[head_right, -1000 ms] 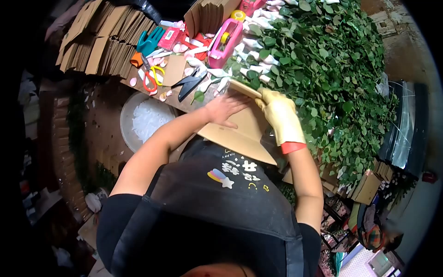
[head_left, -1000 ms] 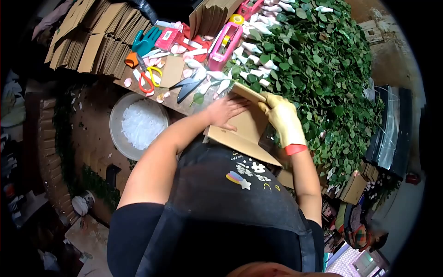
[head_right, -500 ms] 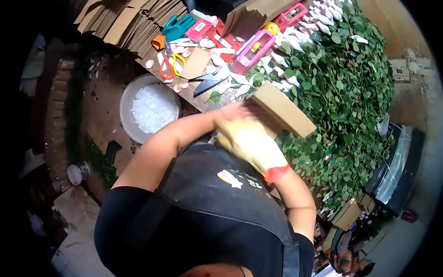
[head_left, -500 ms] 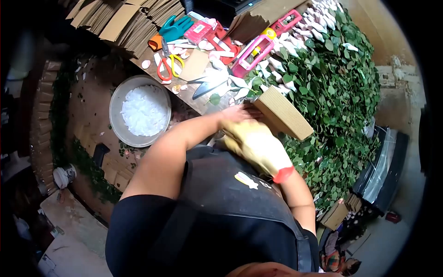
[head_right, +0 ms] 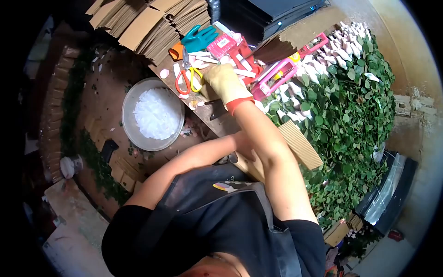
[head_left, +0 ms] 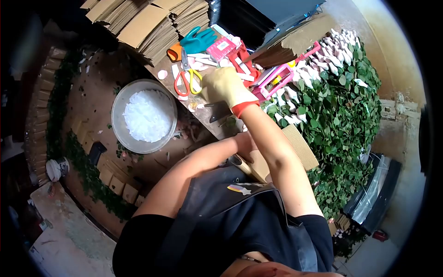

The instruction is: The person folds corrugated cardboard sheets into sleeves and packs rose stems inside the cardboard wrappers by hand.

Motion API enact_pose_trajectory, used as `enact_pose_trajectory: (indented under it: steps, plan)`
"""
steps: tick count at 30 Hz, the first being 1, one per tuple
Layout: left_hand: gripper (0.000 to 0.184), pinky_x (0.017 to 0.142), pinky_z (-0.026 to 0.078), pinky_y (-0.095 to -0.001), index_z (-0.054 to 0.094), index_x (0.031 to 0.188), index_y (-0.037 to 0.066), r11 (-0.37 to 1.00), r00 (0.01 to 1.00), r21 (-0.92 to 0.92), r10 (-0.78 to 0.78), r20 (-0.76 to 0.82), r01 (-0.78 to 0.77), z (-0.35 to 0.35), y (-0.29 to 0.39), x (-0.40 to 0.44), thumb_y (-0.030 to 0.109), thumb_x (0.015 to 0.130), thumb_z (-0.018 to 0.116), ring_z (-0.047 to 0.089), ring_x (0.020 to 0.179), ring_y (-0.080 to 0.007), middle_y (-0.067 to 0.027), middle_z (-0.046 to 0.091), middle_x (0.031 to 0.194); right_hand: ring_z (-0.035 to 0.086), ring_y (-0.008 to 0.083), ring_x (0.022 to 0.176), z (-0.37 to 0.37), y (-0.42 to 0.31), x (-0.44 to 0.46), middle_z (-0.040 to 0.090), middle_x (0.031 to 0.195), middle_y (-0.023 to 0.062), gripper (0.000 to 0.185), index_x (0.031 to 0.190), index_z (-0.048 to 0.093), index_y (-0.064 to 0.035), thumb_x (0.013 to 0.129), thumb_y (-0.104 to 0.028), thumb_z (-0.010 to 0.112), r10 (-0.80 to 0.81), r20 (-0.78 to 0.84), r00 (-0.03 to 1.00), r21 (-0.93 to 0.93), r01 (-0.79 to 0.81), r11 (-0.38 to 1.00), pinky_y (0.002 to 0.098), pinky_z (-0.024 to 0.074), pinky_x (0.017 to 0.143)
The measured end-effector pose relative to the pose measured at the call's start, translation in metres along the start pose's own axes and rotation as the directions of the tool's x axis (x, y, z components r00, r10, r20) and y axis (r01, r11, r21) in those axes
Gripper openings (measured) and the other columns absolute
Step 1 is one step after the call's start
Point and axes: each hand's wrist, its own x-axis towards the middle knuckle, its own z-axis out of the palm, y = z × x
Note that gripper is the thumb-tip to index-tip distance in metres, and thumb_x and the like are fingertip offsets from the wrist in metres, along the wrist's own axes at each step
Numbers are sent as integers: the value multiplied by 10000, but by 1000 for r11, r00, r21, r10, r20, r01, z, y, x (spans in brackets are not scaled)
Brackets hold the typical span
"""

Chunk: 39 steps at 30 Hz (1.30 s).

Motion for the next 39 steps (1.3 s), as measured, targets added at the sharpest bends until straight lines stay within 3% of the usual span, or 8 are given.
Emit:
enact_pose_trajectory:
  steps: [5,11,13,18,23,31,34,39]
  plan:
    - [905,1199,362,-481,526,1495,150,983,999,-178,-39,30,44,72,-34,6,626,761,755,500,1389,-341,-137,543,1505,712,295,781,-56,-5,-117,713,854,122,480,1282,675,-127,804,-93,698,121,-437,891,132,-69,989,413,543,651]
    - [651,1163,393,-493,648,1369,149,947,1000,-323,-8,1,7,72,-29,11,559,864,680,574,1294,-347,-140,637,1376,691,251,844,0,-49,-287,736,983,108,373,1277,678,-88,916,-62,765,516,-176,838,621,-312,719,354,565,758]
    - [565,1178,368,-515,666,1322,124,968,978,-200,121,-169,-155,27,-14,6,487,889,666,585,1273,-348,-136,658,1332,678,145,856,52,-49,-314,736,1005,36,281,1255,677,-46,983,-90,735,702,402,588,911,-333,-243,306,564,764]
    - [416,1154,377,-525,691,1244,67,976,969,215,68,-238,-16,-48,-5,-45,218,856,677,546,1289,-364,-167,629,1276,730,214,668,99,-25,-333,717,868,105,192,1103,659,41,1013,-122,702,520,705,483,708,-439,-553,315,617,626]
    - [565,1098,401,-503,561,1394,70,676,576,177,-427,-697,715,-108,1,-121,131,853,710,496,1321,-369,-161,555,1374,728,239,710,126,-11,-333,723,885,157,297,1152,624,72,1046,-203,664,402,742,536,662,-493,-564,327,625,665]
    - [393,915,484,-482,634,1248,81,437,390,-133,-878,-277,889,-80,25,-210,207,890,736,634,1058,-345,-124,686,1118,721,240,691,125,-16,-332,709,879,150,288,1137,631,83,1034,-181,682,444,713,543,697,-481,-531,327,629,622]
    - [244,929,495,-469,712,1073,72,491,313,-75,-659,-684,868,-102,22,-222,220,885,757,642,1064,-337,-117,704,1087,714,241,684,129,-16,-333,696,846,136,285,1146,631,88,1033,-169,681,454,699,553,711,-473,-520,325,627,614]
    - [325,965,511,-350,603,1286,46,744,-361,-564,-447,-819,358,-238,-54,-245,273,1057,649,643,1031,-194,-37,670,1133,716,238,695,128,-17,-333,710,832,132,254,1059,637,18,1047,-234,668,456,678,576,731,-462,-503,350,631,648]
